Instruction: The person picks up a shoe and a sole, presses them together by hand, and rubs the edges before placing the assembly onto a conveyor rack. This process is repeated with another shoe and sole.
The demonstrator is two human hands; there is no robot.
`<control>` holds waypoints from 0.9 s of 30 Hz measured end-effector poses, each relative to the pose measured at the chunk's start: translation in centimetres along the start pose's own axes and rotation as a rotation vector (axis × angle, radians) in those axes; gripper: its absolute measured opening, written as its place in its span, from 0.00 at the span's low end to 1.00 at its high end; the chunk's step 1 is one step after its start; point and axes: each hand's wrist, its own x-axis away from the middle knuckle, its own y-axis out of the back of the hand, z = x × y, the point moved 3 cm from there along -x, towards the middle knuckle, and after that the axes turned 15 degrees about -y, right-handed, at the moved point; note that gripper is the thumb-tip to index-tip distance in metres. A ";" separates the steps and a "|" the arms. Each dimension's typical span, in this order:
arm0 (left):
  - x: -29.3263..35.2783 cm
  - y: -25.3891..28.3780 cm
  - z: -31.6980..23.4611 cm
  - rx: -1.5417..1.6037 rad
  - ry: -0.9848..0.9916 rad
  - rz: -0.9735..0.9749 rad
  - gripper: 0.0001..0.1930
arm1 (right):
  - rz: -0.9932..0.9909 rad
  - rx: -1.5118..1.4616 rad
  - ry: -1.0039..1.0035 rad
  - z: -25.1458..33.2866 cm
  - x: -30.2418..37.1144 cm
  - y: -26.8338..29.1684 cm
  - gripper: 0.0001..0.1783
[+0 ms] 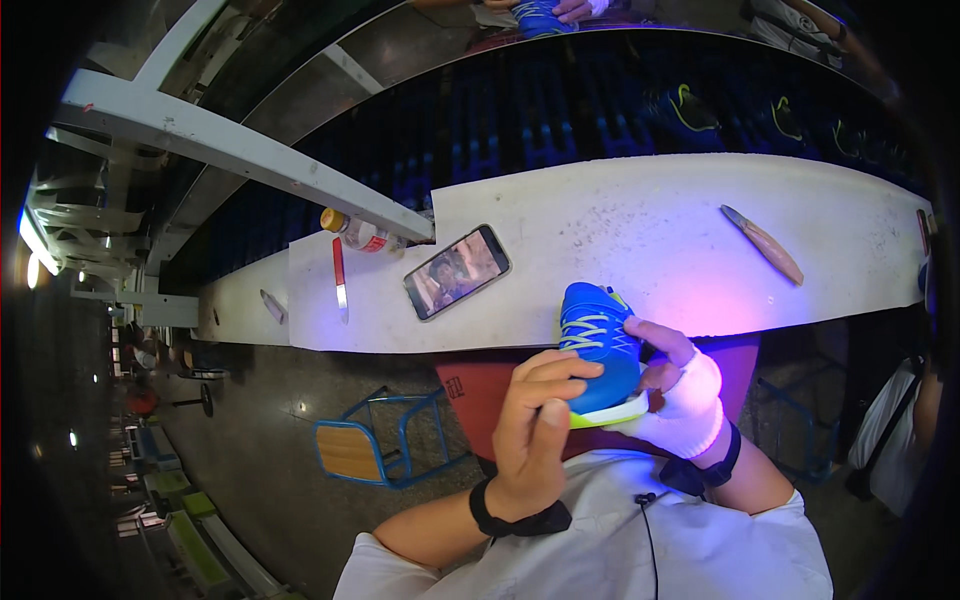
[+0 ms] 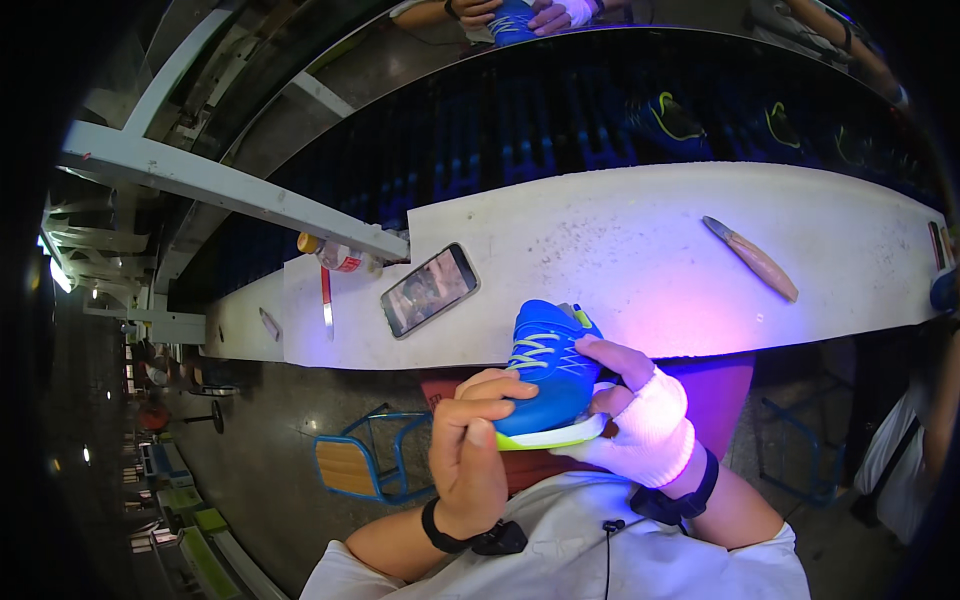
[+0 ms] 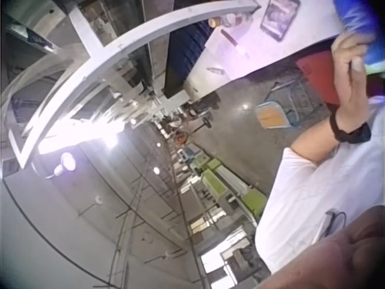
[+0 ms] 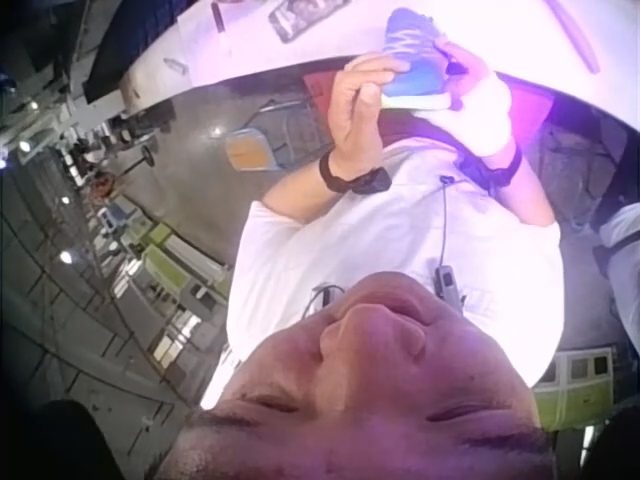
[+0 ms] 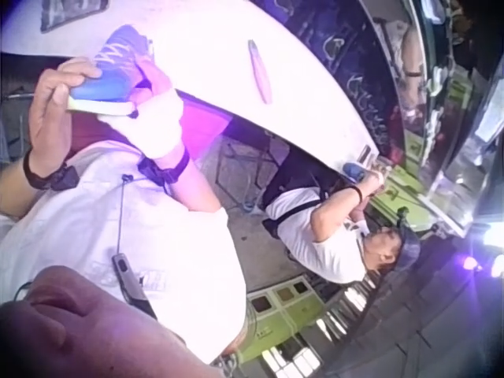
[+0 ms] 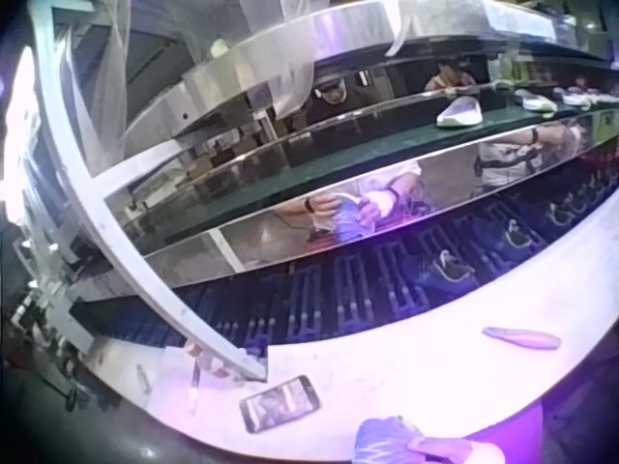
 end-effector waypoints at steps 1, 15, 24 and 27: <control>0.3 0.6 0.2 0.064 0.042 -0.023 0.09 | -0.040 0.077 0.117 -0.4 -0.1 -0.4 0.25; -2.5 3.9 0.8 -0.290 -0.091 0.497 0.35 | 0.002 0.236 0.366 -1.6 -0.9 -1.7 0.17; -1.0 5.3 1.7 -0.253 -0.107 0.469 0.26 | -0.081 0.240 0.311 -2.5 -2.4 -2.1 0.15; -0.4 6.7 2.3 -0.257 -0.089 0.483 0.27 | -0.067 0.132 0.303 -4.1 -2.6 -3.3 0.18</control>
